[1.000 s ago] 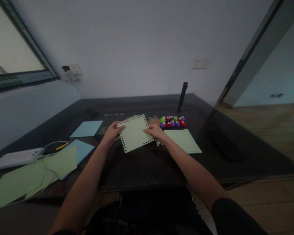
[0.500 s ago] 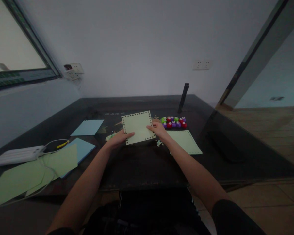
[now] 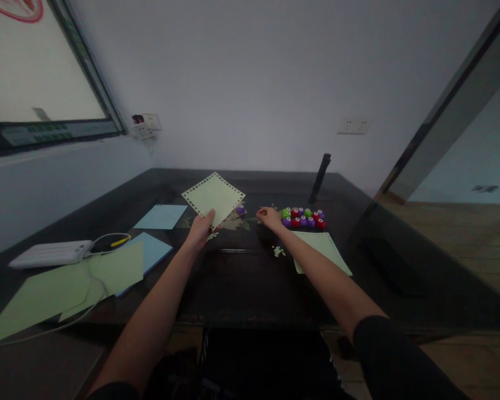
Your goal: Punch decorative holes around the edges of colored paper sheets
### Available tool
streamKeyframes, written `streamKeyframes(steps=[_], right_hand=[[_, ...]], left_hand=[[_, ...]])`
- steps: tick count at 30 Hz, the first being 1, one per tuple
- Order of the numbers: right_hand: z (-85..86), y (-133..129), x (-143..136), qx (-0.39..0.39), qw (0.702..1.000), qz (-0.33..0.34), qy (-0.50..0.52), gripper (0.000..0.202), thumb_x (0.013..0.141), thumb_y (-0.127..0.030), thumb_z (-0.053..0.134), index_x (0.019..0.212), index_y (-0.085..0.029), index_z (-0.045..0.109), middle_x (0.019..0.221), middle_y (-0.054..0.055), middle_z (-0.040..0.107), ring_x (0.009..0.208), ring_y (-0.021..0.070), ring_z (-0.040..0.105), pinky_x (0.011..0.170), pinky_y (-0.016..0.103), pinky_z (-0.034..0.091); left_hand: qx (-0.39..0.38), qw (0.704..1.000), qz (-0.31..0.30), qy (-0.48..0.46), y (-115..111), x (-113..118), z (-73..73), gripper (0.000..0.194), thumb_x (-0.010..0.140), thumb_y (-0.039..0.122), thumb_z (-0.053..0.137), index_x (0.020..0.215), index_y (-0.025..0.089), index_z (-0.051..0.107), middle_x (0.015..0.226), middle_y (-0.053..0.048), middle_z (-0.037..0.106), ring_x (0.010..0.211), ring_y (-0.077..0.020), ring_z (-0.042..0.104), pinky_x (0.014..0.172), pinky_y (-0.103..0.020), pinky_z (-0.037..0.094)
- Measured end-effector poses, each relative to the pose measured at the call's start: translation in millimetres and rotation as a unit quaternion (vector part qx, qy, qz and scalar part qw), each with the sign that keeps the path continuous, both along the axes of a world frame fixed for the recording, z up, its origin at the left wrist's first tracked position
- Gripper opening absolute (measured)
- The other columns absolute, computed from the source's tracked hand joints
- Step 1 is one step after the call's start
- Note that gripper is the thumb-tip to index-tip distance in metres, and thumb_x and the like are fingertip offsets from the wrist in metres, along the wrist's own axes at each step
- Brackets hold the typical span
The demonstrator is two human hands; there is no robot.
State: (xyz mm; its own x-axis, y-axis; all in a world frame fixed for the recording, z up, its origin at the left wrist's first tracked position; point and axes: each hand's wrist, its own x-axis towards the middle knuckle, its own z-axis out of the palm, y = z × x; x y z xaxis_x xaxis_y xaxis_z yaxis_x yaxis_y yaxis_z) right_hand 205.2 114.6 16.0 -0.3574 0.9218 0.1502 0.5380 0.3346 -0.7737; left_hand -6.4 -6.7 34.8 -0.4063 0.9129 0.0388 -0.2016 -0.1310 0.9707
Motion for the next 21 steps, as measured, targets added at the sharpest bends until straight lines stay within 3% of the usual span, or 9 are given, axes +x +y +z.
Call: streamKeyframes(steps=[3,6,10,16,21], right_hand=[[0.7,3.1,-25.9,0.034,0.994,-0.036,-0.093,0.028,0.081,-0.027,0.058,0.108,-0.020,0.058,0.103,0.008,0.064,0.097,0.0200,0.059,0.083,0.031,0.042],[2.0,1.5,-53.3,0.072,0.984,-0.024,-0.161,0.042,0.082,-0.027,0.057,0.123,-0.022,0.050,0.122,0.012,0.054,0.111,0.0242,0.051,0.089,0.035,0.040],[1.8,-1.1,-77.3,0.103,0.967,0.010,-0.233,0.039,0.083,-0.029,0.054,0.121,-0.022,0.051,0.129,0.013,0.047,0.119,0.0274,0.042,0.092,0.039,0.039],[-1.4,-6.2,-77.8,0.144,0.947,0.027,-0.284,0.032,0.088,-0.029,0.047,0.117,-0.017,0.053,0.124,0.014,0.051,0.118,0.0270,0.040,0.093,0.040,0.039],[1.6,-16.4,-66.6,0.174,0.940,0.049,-0.288,0.030,0.089,-0.016,0.038,0.113,-0.017,0.057,0.117,0.013,0.057,0.114,0.0244,0.046,0.091,0.035,0.040]], left_hand=[[0.015,1.000,0.013,-0.021,0.5,2.4,0.4,0.024,0.083,0.021,0.056,0.105,0.010,0.057,0.090,-0.008,0.068,0.056,-0.0099,0.060,0.043,-0.017,0.046],[0.018,0.999,0.011,-0.029,0.9,4.9,0.5,0.022,0.082,0.019,0.057,0.102,0.009,0.058,0.088,-0.009,0.068,0.054,-0.0094,0.059,0.042,-0.017,0.046],[0.013,0.999,0.005,-0.033,0.8,6.0,0.6,0.021,0.082,0.018,0.056,0.100,0.008,0.060,0.086,-0.009,0.069,0.054,-0.0098,0.059,0.042,-0.017,0.046],[0.016,1.000,-0.009,-0.023,0.5,7.6,0.0,0.022,0.082,0.020,0.056,0.100,0.008,0.060,0.086,-0.009,0.069,0.049,-0.0085,0.055,0.039,-0.017,0.044],[0.011,1.000,-0.016,-0.009,0.0,9.3,0.5,0.024,0.079,0.020,0.061,0.099,0.008,0.061,0.088,-0.010,0.070,0.056,-0.0111,0.060,0.042,-0.018,0.046]])
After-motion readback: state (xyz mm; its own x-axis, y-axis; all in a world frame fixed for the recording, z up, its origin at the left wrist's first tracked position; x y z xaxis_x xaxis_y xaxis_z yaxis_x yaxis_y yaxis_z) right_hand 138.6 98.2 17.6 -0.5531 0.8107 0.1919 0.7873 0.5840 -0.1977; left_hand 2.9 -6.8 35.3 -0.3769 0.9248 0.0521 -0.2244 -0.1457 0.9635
